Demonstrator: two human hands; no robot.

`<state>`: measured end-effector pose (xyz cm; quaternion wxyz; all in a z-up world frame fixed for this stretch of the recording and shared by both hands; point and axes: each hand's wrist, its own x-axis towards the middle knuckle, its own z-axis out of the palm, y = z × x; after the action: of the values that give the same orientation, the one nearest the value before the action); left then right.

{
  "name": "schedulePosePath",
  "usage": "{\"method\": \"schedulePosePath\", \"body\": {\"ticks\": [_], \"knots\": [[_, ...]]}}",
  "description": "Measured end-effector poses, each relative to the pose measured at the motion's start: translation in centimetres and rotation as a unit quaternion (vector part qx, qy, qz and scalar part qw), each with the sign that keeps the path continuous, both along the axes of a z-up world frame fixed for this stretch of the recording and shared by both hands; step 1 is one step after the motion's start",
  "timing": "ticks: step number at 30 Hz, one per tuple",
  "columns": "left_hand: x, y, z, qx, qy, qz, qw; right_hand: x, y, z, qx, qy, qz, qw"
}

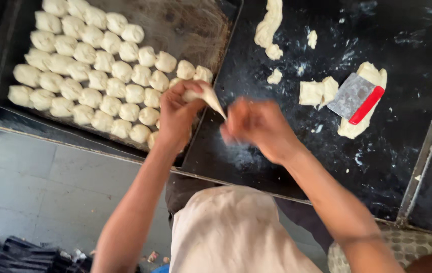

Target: The person prepares small portions of dough by hand and with a bench scraper on a dark counter, subsequently arranging them in rows on a black baking tray.

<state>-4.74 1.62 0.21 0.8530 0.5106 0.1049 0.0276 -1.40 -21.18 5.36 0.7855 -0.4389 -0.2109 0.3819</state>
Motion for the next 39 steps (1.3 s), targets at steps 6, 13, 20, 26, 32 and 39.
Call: {"method": "schedulePosePath", "body": {"ticks": [6,13,20,26,32,39], "knots": [[0.3,2.3,-1.0,-0.053,0.053,-0.038,0.996,-2.0,0.0,-2.6,-0.288,0.099,-0.252,0.918],[-1.1,4.4,1.1,0.017,-0.057,-0.186,0.981,-4.2,6.7,0.8,-0.346,-0.512,-0.304,0.725],[-1.4,9.8,3.0,-0.157,0.115,-0.226,0.955,-2.9,12.8,1.1,-0.312,-0.638,-0.267,0.652],[-0.4,13.9,5.1,0.235,-0.09,-0.319,0.914,1.6,16.2,0.3,-0.226,0.056,-0.191,0.953],[1.1,16.7,6.8,-0.005,0.138,-0.274,0.952,-2.5,20.0,1.4,-0.333,-0.428,-0.264,0.798],[11.8,20.8,-5.1,0.75,-0.052,-0.097,0.653,9.5,24.3,-7.7,-0.355,-0.239,-0.165,0.889]]}}
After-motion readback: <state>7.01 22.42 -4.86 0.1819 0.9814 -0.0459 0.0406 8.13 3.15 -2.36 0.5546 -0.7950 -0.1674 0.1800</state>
